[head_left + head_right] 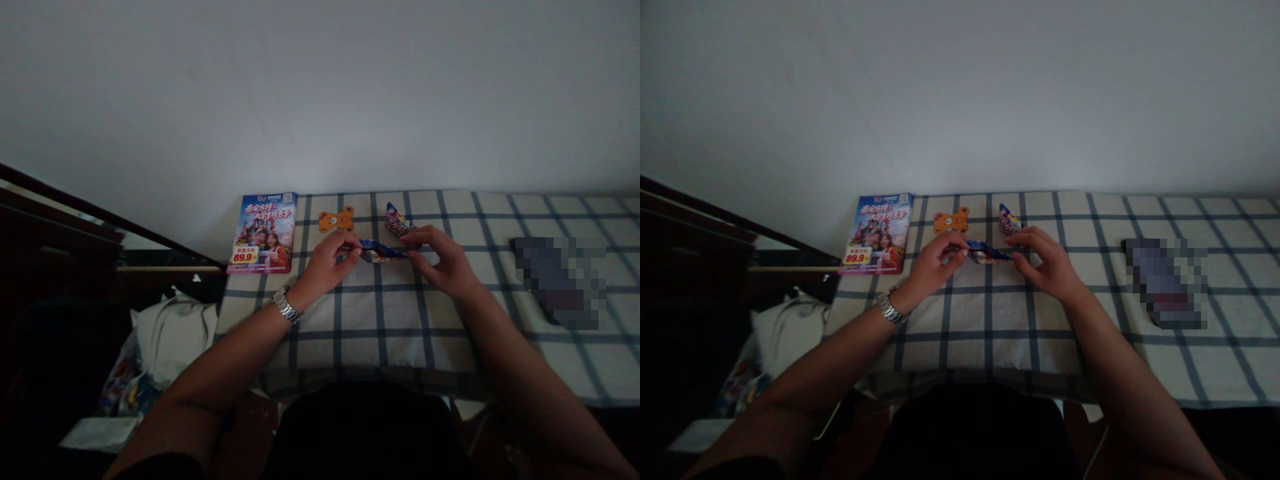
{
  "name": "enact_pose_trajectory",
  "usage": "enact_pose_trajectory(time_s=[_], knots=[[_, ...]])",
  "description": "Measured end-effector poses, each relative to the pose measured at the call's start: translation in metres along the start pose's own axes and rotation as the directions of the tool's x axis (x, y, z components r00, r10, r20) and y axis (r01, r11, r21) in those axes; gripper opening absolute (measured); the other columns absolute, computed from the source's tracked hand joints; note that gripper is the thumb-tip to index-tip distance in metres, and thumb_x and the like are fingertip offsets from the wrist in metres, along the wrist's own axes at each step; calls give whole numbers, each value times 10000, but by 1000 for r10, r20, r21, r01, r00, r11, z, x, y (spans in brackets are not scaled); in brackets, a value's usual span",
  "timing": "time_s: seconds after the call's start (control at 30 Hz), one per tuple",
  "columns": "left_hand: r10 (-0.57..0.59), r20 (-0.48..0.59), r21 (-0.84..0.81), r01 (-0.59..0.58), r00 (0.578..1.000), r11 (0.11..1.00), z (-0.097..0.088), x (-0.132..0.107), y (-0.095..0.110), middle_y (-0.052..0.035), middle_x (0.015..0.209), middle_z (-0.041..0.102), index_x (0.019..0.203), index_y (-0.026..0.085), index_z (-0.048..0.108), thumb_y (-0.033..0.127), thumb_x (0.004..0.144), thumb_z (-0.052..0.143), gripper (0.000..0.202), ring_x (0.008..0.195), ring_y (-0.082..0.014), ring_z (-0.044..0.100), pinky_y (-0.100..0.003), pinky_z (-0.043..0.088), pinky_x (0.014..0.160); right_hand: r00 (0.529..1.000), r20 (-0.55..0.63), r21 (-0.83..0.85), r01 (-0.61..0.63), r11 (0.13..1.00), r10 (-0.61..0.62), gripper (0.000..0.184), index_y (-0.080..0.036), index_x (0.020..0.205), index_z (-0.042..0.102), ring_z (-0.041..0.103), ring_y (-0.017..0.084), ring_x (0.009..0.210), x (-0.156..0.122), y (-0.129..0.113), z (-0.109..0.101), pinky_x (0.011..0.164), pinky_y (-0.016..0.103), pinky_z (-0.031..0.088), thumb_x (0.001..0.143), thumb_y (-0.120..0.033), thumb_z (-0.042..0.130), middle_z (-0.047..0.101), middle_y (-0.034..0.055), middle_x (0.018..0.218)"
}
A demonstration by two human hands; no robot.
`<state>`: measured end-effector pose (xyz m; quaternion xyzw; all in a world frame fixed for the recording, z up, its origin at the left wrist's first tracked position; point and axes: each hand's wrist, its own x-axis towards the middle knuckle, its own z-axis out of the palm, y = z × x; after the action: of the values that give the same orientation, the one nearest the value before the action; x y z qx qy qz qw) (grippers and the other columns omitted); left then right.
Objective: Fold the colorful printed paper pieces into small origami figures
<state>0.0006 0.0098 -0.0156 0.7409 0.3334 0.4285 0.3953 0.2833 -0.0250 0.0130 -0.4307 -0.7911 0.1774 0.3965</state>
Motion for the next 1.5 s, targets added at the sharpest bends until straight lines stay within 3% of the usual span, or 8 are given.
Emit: enact_pose_trajectory(time_s=[0.2,0.43,0.63,1.07,1.5], knots=[[16,-1,25,-16,1000,1000,-1,1,0,-73,1102,687,1079,204,647,306,1046,617,111,1001,-160,706,-318,638,909,1000,29,45,11,999,-12,243,-296,1230,667,725,285,1023,-2,1,-1,889,460,610,992,-342,643,746,83,1115],[26,-14,45,-26,1000,999,0,0,-1,-67,1113,695,1103,210,667,293,1031,647,112,1031,-168,717,-329,640,941,999,-46,8,4,1000,-4,162,-285,1109,704,739,229,844,0,4,6,772,393,630,949,-295,727,756,45,988],[13,4,48,-13,1000,999,-1,-1,-4,-64,1171,734,1138,218,668,279,1039,630,121,1047,-166,742,-345,634,981,999,-53,-39,0,999,-2,32,-294,992,717,740,263,915,3,4,6,828,457,632,964,-287,705,761,55,964],[93,52,188,-101,994,977,0,1,8,-35,1177,749,1091,230,675,144,1005,644,125,1118,-167,722,-346,600,1006,999,-33,10,-2,1000,2,44,-286,976,715,729,257,917,3,5,10,848,453,625,962,-254,690,748,54,957],[106,89,240,-124,990,963,2,0,8,-33,1170,748,1093,242,685,164,1001,666,122,1121,-186,719,-399,580,1035,999,30,4,26,1000,-26,52,-296,981,716,731,259,950,4,8,17,859,454,617,972,-256,685,775,42,968]])
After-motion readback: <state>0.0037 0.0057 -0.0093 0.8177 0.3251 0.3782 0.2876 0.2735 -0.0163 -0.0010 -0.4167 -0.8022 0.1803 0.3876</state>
